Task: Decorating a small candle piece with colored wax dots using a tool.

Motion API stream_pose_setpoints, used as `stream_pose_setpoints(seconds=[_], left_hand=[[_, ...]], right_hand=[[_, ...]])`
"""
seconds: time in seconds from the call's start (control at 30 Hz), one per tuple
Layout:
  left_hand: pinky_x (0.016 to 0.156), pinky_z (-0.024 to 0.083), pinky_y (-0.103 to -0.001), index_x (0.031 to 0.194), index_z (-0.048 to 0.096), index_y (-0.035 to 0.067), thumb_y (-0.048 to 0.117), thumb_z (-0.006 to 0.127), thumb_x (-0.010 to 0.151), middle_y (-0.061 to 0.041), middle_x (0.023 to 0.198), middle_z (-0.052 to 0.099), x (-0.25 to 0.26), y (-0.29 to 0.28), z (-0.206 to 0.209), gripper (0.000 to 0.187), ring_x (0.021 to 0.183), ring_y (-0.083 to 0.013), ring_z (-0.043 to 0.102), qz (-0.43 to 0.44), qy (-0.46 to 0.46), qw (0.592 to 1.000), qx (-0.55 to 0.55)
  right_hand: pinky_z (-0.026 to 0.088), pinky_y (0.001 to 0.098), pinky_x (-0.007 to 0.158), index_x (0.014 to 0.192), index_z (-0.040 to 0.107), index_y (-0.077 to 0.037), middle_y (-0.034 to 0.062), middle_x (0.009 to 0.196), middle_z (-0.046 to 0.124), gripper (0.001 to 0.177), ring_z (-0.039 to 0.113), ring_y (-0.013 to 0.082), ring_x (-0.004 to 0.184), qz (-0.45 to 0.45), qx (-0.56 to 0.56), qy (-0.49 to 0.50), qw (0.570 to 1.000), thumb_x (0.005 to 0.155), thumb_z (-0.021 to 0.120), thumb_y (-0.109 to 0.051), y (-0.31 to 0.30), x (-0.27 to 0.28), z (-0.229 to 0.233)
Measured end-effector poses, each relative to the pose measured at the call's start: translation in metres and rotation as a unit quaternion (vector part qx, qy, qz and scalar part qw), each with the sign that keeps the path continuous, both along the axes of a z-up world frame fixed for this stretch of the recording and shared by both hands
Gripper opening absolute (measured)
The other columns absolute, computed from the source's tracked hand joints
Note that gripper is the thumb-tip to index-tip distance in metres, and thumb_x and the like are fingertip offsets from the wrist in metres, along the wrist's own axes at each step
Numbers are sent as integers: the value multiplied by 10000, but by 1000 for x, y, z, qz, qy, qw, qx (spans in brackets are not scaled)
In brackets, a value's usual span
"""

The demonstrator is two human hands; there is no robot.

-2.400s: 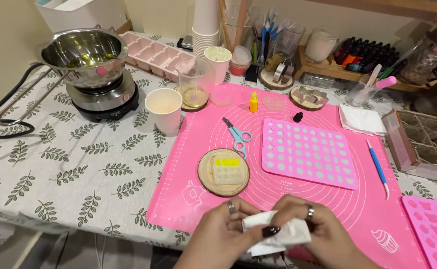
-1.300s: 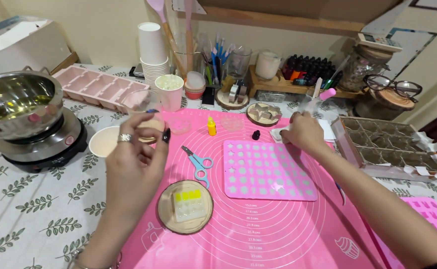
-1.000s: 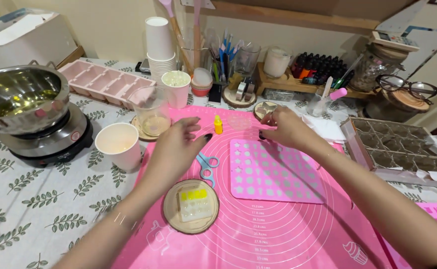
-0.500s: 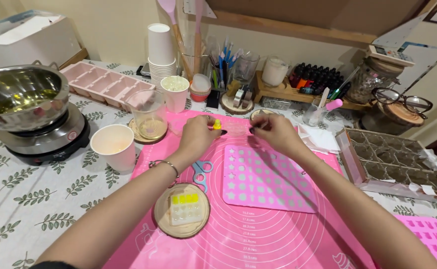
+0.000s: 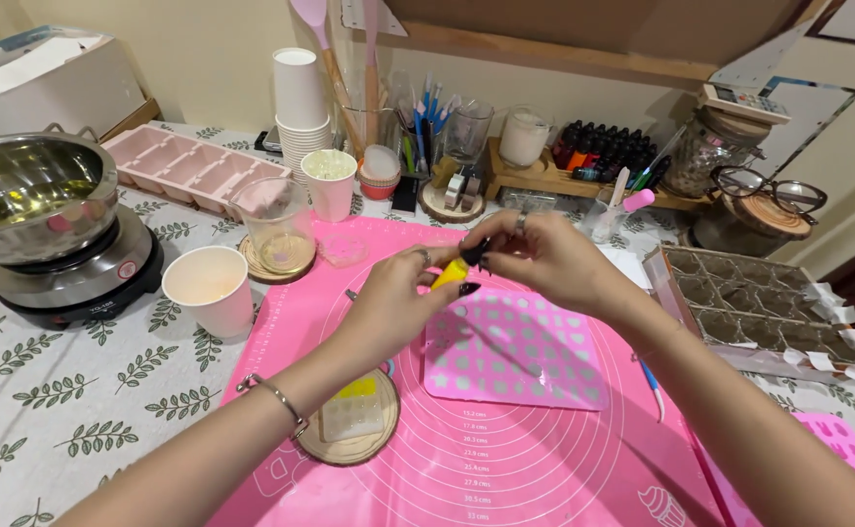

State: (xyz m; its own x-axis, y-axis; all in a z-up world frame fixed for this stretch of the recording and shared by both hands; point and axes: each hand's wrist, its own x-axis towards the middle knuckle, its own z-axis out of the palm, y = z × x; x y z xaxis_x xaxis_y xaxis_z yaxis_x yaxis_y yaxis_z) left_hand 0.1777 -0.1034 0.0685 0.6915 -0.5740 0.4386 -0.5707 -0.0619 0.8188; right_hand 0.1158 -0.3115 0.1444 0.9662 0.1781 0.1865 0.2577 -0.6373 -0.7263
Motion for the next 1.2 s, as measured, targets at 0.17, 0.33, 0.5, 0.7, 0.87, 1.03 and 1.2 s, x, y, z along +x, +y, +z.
stream_pose_setpoints(seconds=[0.17,0.33,0.5,0.7,0.87,1.03,1.2], left_hand=[[827,590,-340,1132,735,8,162,756,821,-113,1007,779,-7,-1,12,347,935,-223,766,13,31,998,45],[820,582,-365,1040,758,-1,147,787,806,-166,971,770,-4,-12,17,278,889,-262,754,45,-52,995,76],[838,602,-348,1039,755,-2,136,782,800,-150,983,781,1,-14,12,277,907,-237,782,27,-44,998,32],[816,603,-353,1007,748,-3,134,786,775,-150,963,781,-9,-14,16,271,889,-253,780,31,-34,998,47],[790,581,-398,970,758,-7,139,801,786,-170,928,743,-17,-15,17,239,868,-309,745,54,-105,991,69],[773,581,-409,985,750,-2,143,781,806,-156,935,716,-18,-16,16,232,851,-316,732,69,-97,990,80],[906,581,-392,1149,651,-33,276,836,781,-172,1090,731,-8,-21,20,515,1019,-306,732,45,-79,988,123]], right_hand=[[592,290,761,1081,713,-10,78,944,749,177,722,132,845,30,-61,-27,997,943,646,-99,9,-13,8],[577,321,675,896,755,5,129,718,749,356,729,205,652,-116,-225,79,964,1061,561,-244,6,-5,1],[579,326,611,1159,566,-56,54,731,723,227,718,140,631,-40,-68,57,995,962,610,-159,0,-16,-1],[580,305,657,1140,609,-10,80,811,707,191,695,137,696,-39,-61,74,995,1048,562,-170,-13,-20,-16],[562,310,569,1121,569,-23,54,768,708,202,685,121,628,-39,-16,57,997,973,608,-155,9,-28,-4],[553,322,529,1074,612,-20,79,730,728,208,693,134,571,-140,-56,105,983,980,602,-205,18,-31,-4],[590,283,570,1106,632,-12,80,803,737,234,701,117,652,-62,35,25,997,959,644,-194,-14,-12,-25]])
